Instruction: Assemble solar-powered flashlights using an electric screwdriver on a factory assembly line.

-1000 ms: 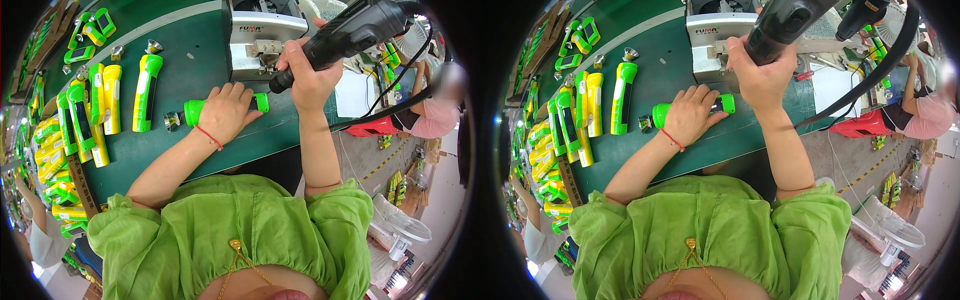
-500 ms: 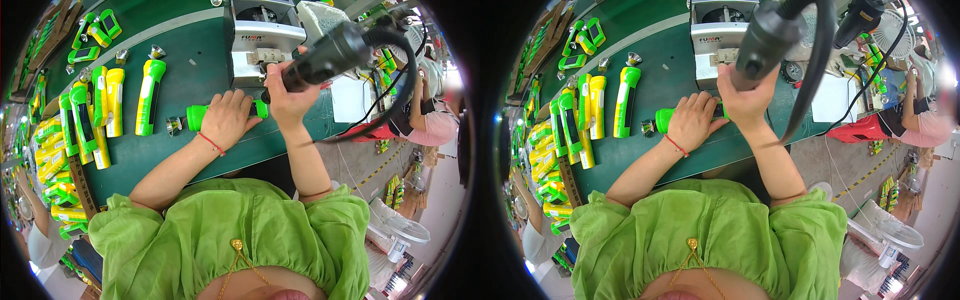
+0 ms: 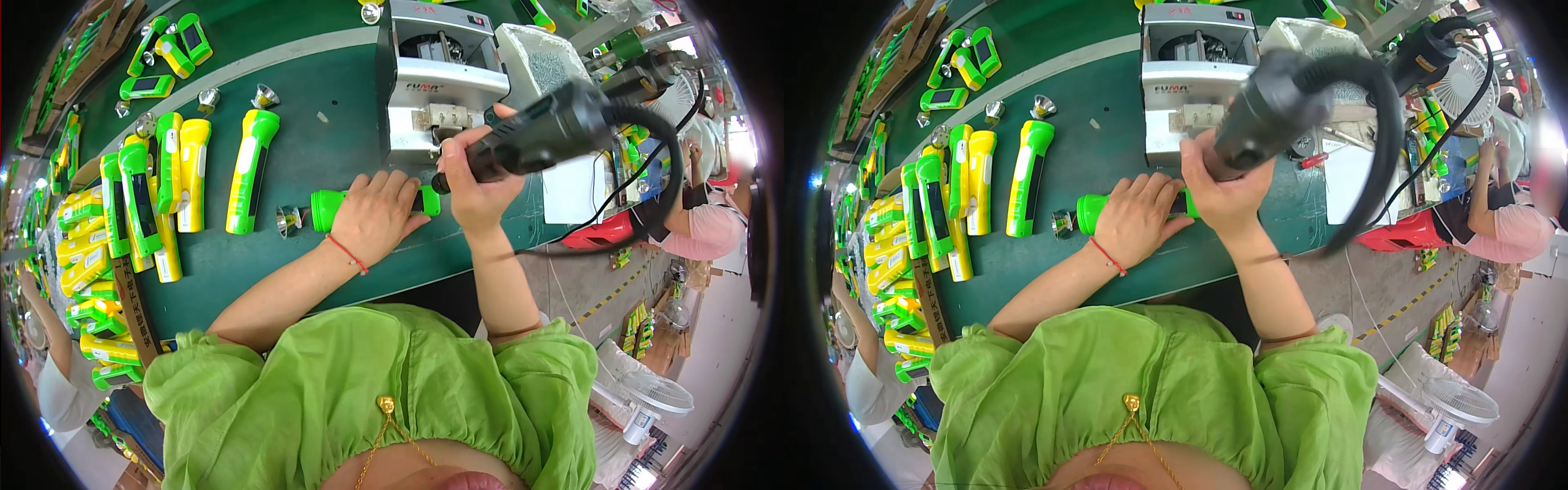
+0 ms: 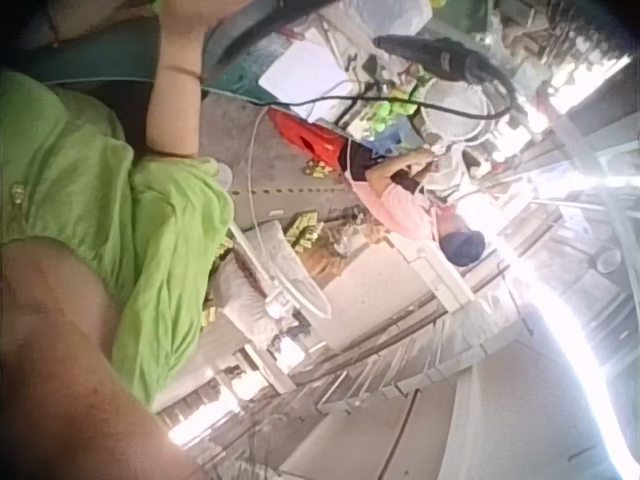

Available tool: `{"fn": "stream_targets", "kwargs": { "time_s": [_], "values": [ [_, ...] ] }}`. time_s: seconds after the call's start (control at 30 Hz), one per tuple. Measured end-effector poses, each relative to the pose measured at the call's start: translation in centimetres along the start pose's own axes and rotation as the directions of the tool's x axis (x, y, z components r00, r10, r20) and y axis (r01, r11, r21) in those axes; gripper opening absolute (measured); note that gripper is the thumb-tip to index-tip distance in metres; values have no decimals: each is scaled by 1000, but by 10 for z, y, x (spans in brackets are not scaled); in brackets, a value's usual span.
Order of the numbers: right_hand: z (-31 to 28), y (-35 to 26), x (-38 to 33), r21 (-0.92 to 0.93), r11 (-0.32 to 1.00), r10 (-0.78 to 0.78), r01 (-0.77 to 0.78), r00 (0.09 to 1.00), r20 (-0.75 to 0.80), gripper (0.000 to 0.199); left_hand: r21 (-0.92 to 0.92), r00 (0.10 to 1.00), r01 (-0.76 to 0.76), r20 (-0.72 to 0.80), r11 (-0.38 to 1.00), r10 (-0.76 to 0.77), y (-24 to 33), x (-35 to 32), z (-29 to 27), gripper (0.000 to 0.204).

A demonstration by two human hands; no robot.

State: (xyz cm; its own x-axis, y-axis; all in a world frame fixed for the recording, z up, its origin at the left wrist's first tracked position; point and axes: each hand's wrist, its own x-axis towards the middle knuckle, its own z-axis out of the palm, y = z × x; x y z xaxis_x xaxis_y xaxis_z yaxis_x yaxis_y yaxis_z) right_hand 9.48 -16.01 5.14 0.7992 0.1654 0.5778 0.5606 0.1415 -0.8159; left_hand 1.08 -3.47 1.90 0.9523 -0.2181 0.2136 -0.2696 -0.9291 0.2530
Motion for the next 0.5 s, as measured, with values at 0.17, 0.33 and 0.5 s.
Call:
{"fn": "stream_targets", "kwargs": {
  "time_s": [0.17,0.33,0.5],
  "values": [
    [-7,0,6,314,934,143,-172,983,111,62,-24,1000,-12,-24,1000,12,-1,1,4,49],
    [-12,1,-9,-356,924,-112,137,989,92,61,-47,1000,-13,-19,999,12,-2,2,4,49],
    [-4,-4,-1,19,1000,25,-25,999,20,60,-48,1000,-8,-9,999,7,-1,1,1,49]
  ]
}}
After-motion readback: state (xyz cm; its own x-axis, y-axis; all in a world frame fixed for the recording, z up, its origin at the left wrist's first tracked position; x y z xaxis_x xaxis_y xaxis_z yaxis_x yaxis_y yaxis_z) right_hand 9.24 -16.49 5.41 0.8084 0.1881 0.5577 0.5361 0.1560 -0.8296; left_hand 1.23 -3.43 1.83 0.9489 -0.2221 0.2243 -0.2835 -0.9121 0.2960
